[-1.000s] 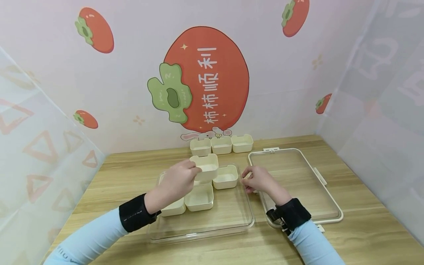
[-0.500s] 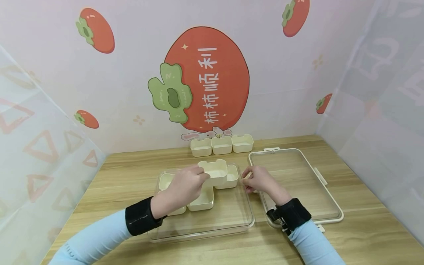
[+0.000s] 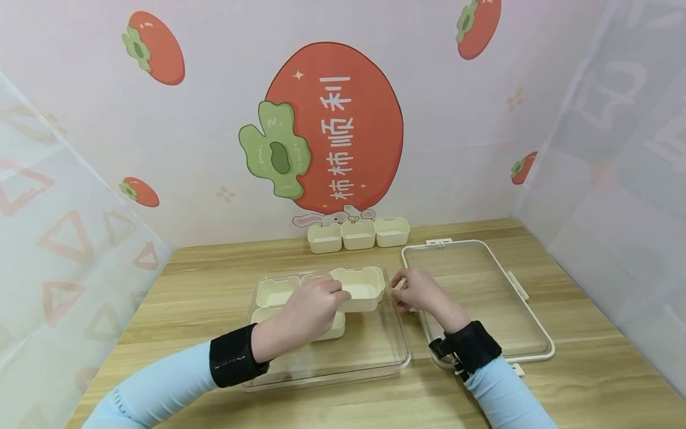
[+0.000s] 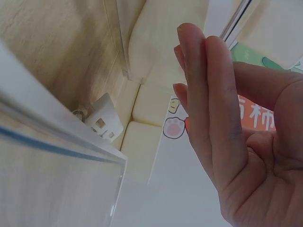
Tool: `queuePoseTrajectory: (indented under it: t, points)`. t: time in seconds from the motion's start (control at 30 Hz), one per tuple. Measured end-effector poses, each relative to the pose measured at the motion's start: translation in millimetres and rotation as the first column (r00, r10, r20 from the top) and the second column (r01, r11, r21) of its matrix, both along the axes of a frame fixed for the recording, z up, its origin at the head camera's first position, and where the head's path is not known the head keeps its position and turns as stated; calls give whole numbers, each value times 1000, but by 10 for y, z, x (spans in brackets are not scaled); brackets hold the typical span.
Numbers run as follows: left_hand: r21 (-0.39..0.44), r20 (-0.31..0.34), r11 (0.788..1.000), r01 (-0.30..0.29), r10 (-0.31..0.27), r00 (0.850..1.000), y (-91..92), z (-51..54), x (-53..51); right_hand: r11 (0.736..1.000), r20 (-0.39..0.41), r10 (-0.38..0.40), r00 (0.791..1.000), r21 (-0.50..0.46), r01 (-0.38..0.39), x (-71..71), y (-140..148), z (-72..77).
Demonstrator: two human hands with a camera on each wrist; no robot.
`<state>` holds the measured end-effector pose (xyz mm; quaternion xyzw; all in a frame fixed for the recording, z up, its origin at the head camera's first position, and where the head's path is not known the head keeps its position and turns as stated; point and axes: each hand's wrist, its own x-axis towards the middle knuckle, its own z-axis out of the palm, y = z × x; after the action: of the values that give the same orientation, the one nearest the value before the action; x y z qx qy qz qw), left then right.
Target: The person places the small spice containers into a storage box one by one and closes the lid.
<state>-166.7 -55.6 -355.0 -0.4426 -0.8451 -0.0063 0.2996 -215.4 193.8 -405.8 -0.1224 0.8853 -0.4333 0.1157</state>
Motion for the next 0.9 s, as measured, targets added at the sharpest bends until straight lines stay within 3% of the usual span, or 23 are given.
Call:
queuePoseTrajectory:
  t: [0.47,0.9]
  points:
    - [-73,54,997,-19,23,998,108,10,77,1000,-38,26,999,15,-25,12,-7,4]
    - [-108,87,994,-35,45,995,175,-56,62,1000,5,28,1000,-13,-28,25,-7,34]
